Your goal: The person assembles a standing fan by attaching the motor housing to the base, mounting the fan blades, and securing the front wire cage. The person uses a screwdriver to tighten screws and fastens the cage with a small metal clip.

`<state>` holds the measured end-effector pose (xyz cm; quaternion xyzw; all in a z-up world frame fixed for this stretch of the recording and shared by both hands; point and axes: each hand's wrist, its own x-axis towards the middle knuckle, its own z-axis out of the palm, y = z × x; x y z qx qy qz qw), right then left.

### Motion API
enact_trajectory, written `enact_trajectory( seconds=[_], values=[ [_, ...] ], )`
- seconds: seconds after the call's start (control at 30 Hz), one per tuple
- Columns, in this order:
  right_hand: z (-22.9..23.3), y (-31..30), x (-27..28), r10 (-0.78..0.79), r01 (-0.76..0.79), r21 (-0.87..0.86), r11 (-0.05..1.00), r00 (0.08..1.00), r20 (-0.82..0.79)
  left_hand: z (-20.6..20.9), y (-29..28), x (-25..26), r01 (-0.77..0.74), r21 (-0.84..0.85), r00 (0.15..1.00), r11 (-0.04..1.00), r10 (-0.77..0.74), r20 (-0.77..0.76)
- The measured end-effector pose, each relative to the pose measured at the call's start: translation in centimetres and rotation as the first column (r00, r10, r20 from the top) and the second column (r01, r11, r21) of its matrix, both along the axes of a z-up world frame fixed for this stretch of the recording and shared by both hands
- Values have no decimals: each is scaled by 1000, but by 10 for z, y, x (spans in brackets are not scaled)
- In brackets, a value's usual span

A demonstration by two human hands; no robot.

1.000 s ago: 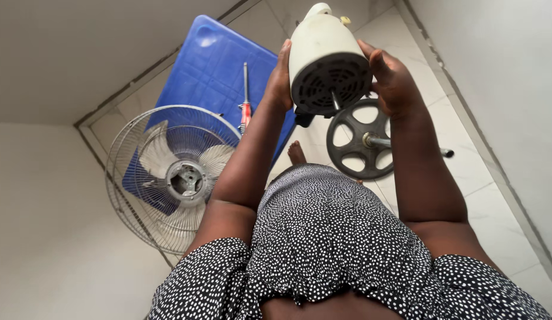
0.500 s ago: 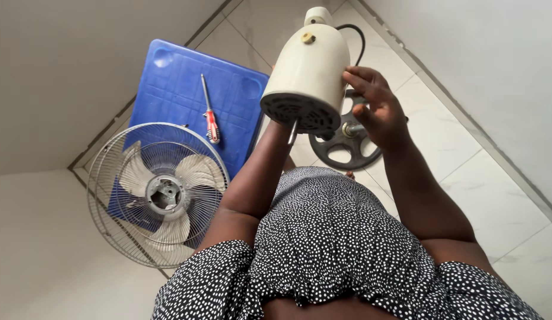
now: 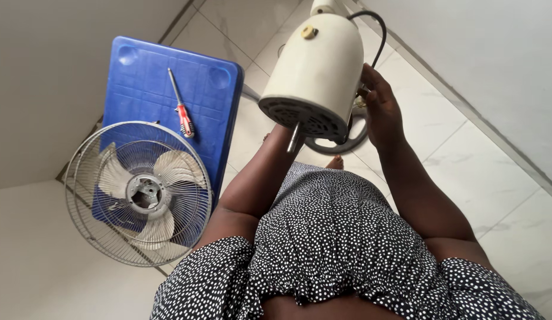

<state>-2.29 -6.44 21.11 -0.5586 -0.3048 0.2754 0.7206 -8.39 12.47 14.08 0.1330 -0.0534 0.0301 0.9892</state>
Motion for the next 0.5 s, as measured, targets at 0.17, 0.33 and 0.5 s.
enact_trajectory(
  seconds=[0.17, 0.33, 0.5],
  values=[
    [-37, -30, 0, -311, 302, -110, 947, 947, -80, 2, -20, 8, 6, -24, 1000, 1000, -6, 5],
    [-84, -36, -4, -276, 335, 59, 940, 853, -444, 3, -20, 19, 19, -22, 1000, 1000, -19, 19],
    [-50, -26, -14, 138, 45, 221, 974, 658, -740, 4, -5, 29, 19, -38, 1000, 999, -19, 21]
  ],
)
